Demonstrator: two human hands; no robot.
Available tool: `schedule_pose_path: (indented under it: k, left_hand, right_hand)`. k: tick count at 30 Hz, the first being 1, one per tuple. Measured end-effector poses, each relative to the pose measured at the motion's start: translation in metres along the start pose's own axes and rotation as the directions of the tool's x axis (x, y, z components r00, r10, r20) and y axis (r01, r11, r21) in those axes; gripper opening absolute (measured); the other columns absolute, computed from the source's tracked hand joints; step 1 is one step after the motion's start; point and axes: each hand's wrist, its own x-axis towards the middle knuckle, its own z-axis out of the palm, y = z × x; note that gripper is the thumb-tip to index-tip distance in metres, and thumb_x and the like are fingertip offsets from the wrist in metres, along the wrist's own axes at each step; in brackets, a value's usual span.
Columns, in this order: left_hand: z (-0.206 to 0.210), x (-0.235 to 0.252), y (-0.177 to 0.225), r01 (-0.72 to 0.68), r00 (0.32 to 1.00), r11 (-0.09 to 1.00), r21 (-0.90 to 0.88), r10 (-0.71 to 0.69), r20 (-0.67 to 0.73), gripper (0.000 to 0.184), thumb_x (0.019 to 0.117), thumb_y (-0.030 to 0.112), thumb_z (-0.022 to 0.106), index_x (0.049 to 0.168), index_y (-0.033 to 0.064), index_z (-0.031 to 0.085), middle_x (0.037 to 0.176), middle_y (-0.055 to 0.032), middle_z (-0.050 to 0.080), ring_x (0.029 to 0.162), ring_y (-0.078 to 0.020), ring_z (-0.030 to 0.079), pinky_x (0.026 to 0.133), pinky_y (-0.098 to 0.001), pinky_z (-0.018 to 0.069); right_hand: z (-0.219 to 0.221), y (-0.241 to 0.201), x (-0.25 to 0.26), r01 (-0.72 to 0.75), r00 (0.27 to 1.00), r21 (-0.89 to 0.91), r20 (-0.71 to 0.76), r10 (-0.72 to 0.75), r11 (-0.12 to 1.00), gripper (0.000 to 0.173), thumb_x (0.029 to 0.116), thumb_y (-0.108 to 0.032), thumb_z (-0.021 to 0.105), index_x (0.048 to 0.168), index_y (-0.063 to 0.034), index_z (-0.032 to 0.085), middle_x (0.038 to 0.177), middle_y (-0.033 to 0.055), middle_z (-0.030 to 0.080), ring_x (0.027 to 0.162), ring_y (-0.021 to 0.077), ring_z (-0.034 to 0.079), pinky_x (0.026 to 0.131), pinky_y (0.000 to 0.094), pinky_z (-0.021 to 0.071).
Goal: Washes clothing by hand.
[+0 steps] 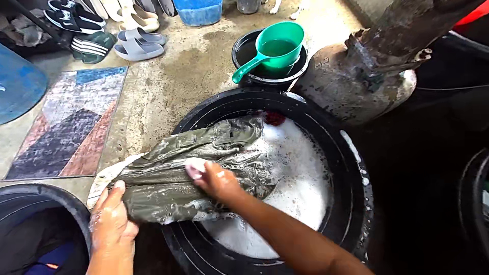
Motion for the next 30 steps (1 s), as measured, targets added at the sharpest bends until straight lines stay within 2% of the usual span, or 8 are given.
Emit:
schedule_pose_path:
  k: [4, 6, 8, 14, 17, 23, 26, 30]
  left_hand:
    - [-0.008, 0.001, -0.003, 0.000, 1.000, 0.998, -0.067, 0.000, 0.005, 0.028, 0.1099, 0.019, 0.038, 0.135, 0.0089, 0.048, 0.107, 0.0037, 0.064, 0.093, -0.0015, 0.066, 0.082, -0.0253, 0.0583]
    - [-0.010, 0.004, -0.004, -0.019, 0.999, 0.998, -0.059, 0.021, 0.047, 0.030, 0.1099, 0.020, 0.037, 0.136, 0.0096, 0.048, 0.108, 0.0041, 0.065, 0.094, -0.0015, 0.066, 0.083, -0.0252, 0.0589]
    - [-0.010, 0.006, -0.004, -0.032, 0.997, 0.999, -0.042, 0.034, 0.067, 0.029, 0.1096, 0.020, 0.038, 0.135, 0.0093, 0.048, 0.107, 0.0047, 0.065, 0.094, -0.0016, 0.067, 0.083, -0.0251, 0.0587]
    - [-0.013, 0.003, -0.005, -0.067, 0.994, 0.998, 0.012, 0.066, 0.088, 0.031, 0.1089, 0.019, 0.038, 0.136, 0.0070, 0.048, 0.109, 0.0036, 0.065, 0.095, -0.0027, 0.067, 0.086, -0.0264, 0.0583]
    - [-0.016, -0.006, 0.001, -0.048, 0.994, 0.999, -0.015, 0.049, 0.095, 0.026, 0.1096, 0.017, 0.036, 0.131, 0.0089, 0.048, 0.105, 0.0062, 0.065, 0.093, -0.0012, 0.067, 0.084, -0.0251, 0.0589]
    - [-0.008, -0.009, 0.020, 0.004, 0.967, 0.992, -0.128, 0.028, 0.254, 0.028, 0.1104, 0.020, 0.029, 0.126, 0.0140, 0.051, 0.101, 0.0073, 0.071, 0.091, -0.0031, 0.071, 0.081, -0.0263, 0.0620]
    - [0.004, -0.015, 0.026, 0.013, 0.954, 0.989, -0.144, 0.031, 0.298, 0.028, 0.1095, 0.020, 0.031, 0.121, 0.0159, 0.055, 0.098, 0.0073, 0.072, 0.089, -0.0041, 0.071, 0.079, -0.0277, 0.0625]
    - [0.012, -0.024, 0.038, 0.041, 0.932, 0.980, -0.194, 0.033, 0.362, 0.031, 0.1094, 0.019, 0.029, 0.115, 0.0188, 0.060, 0.096, 0.0075, 0.073, 0.088, -0.0040, 0.071, 0.077, -0.0275, 0.0626]
  right_hand:
    - [-0.058, 0.127, -0.025, -0.381, 0.923, -0.082, -0.098, 0.373, 0.921, 0.059, 0.1003, -0.038, 0.065, 0.142, 0.0013, 0.051, 0.126, 0.0276, 0.066, 0.115, 0.0455, 0.066, 0.096, 0.0649, 0.0518]
    - [-0.087, 0.146, -0.033, -0.499, 0.865, -0.068, -0.106, 0.491, 0.864, 0.061, 0.1020, -0.035, 0.063, 0.145, 0.0046, 0.047, 0.130, 0.0310, 0.062, 0.120, 0.0476, 0.062, 0.100, 0.0653, 0.0491]
    - [-0.098, 0.109, -0.031, -0.459, 0.882, 0.008, -0.110, 0.457, 0.888, 0.057, 0.1017, -0.032, 0.064, 0.140, 0.0072, 0.049, 0.124, 0.0318, 0.064, 0.117, 0.0478, 0.064, 0.099, 0.0646, 0.0499]
    - [-0.023, -0.056, 0.012, 0.048, 0.998, 0.159, 0.033, -0.054, 0.986, 0.048, 0.1001, -0.039, 0.066, 0.133, -0.0044, 0.060, 0.123, 0.0204, 0.068, 0.113, 0.0386, 0.067, 0.093, 0.0613, 0.0535]
    - [-0.015, -0.012, 0.020, 0.039, 0.999, 0.009, 0.031, -0.039, 0.999, 0.049, 0.0996, -0.038, 0.066, 0.136, -0.0055, 0.060, 0.126, 0.0213, 0.067, 0.114, 0.0403, 0.068, 0.092, 0.0638, 0.0541]
    - [-0.098, 0.154, -0.030, -0.462, 0.884, -0.097, -0.120, 0.451, 0.881, 0.057, 0.1036, -0.032, 0.061, 0.146, 0.0038, 0.048, 0.130, 0.0317, 0.063, 0.120, 0.0495, 0.063, 0.099, 0.0683, 0.0487]
    - [-0.123, 0.151, -0.053, -0.550, 0.835, -0.098, -0.080, 0.544, 0.830, 0.051, 0.1061, -0.031, 0.056, 0.146, 0.0009, 0.051, 0.130, 0.0314, 0.063, 0.122, 0.0495, 0.061, 0.101, 0.0683, 0.0461]
    - [-0.073, 0.140, -0.075, -0.481, 0.876, -0.077, -0.014, 0.482, 0.873, 0.075, 0.0917, -0.043, 0.076, 0.146, 0.0005, 0.048, 0.126, 0.0292, 0.065, 0.116, 0.0480, 0.064, 0.098, 0.0678, 0.0493]
